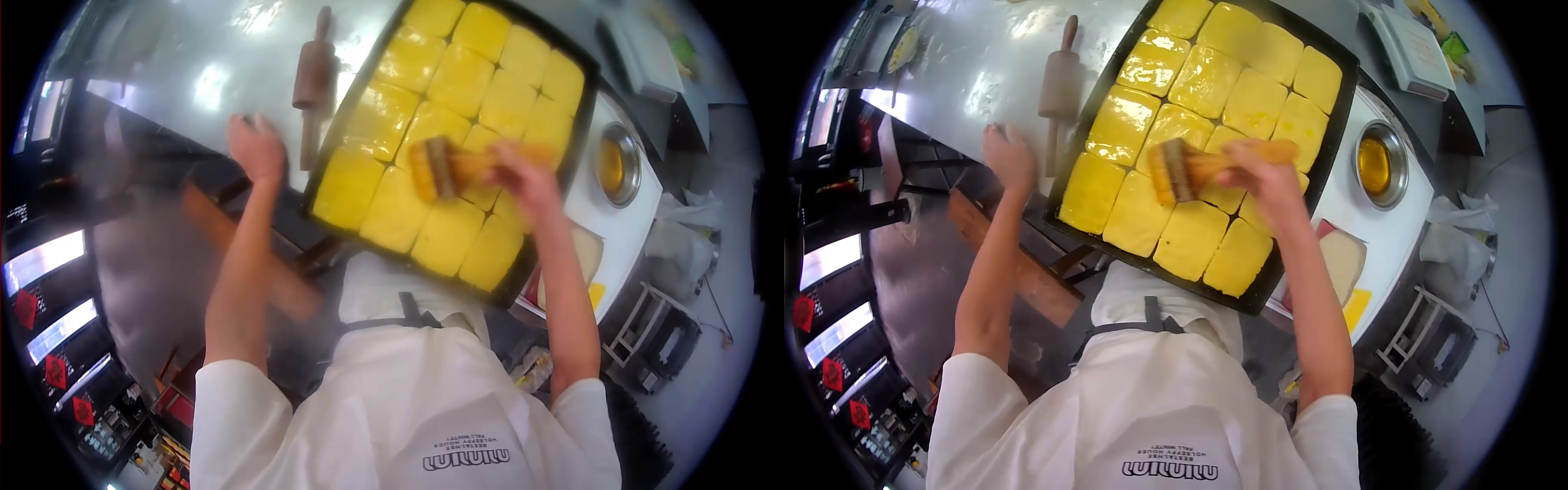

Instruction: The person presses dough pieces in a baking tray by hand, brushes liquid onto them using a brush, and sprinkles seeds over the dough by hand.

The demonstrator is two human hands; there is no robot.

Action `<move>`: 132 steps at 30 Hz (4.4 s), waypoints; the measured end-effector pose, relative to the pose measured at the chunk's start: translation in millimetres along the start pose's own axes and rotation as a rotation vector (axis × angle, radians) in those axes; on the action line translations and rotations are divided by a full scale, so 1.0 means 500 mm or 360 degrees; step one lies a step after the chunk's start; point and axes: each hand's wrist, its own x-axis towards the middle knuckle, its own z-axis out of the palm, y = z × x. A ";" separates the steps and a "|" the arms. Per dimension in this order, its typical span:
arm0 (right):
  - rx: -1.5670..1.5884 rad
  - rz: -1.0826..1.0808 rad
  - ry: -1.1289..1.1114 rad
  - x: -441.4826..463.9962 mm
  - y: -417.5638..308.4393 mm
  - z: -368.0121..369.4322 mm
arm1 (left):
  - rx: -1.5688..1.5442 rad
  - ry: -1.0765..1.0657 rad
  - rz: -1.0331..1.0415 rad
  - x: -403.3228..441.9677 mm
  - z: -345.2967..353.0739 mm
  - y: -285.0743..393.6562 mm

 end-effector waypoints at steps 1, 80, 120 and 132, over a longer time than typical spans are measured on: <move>-0.0132 0.0046 -0.0029 0.017 -0.006 0.029 | 0.0003 -0.0019 -0.0002 0.000 -0.006 0.002; -0.1783 -0.1126 0.0442 -0.297 -0.016 0.030 | -0.0128 -0.0367 -0.0038 0.013 -0.025 -0.018; -0.0792 -0.0343 0.0864 -0.375 -0.053 -0.070 | -0.0278 -0.0441 -0.0014 0.013 -0.050 0.024; 0.0134 -0.0953 0.1707 -0.069 -0.143 -0.639 | 0.0253 -0.0319 -0.0007 -0.029 -0.023 -0.012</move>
